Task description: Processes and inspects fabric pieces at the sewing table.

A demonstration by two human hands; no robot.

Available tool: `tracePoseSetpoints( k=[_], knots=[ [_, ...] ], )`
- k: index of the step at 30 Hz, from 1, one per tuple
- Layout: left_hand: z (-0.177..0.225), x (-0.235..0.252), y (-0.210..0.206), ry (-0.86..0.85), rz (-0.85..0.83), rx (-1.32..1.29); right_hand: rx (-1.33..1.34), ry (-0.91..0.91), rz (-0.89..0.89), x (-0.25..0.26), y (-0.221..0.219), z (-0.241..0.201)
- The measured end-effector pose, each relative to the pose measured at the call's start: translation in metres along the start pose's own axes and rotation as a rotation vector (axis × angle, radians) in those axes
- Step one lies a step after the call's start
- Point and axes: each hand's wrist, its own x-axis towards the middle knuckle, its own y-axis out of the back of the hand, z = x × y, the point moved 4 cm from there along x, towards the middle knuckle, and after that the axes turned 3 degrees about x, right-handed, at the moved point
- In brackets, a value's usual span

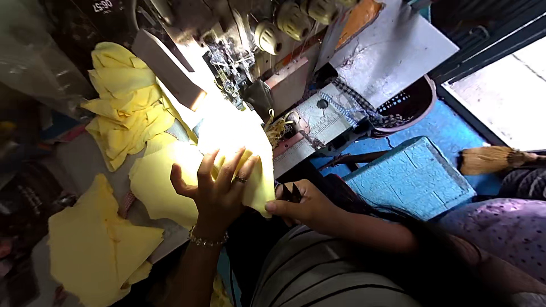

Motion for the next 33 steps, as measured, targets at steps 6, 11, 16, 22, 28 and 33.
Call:
tracePoseSetpoints(
  k=[6, 11, 16, 22, 28, 33],
  knots=[
    [-0.002, 0.019, 0.002, 0.01, -0.085, 0.055, -0.01, 0.045, 0.024, 0.018, 0.011, -0.008],
    [-0.008, 0.04, 0.005, 0.025, -0.194, 0.116, -0.092, 0.07, 0.065, 0.044, 0.024, -0.023],
    [-0.012, 0.051, 0.007, 0.078, -0.287, 0.18, -0.134, 0.108, 0.113, 0.068, 0.036, -0.038],
    [-0.009, 0.046, 0.006, 0.077, -0.254, 0.128, -0.157, 0.142, 0.211, 0.076, 0.042, -0.042],
    [-0.011, 0.042, 0.005, 0.093, -0.263, 0.124, -0.143, 0.198, 0.188, 0.074, 0.042, -0.041],
    [-0.011, 0.04, 0.008, 0.11, -0.252, 0.139, -0.185, 0.21, 0.211, 0.068, 0.038, -0.041]
  ],
)
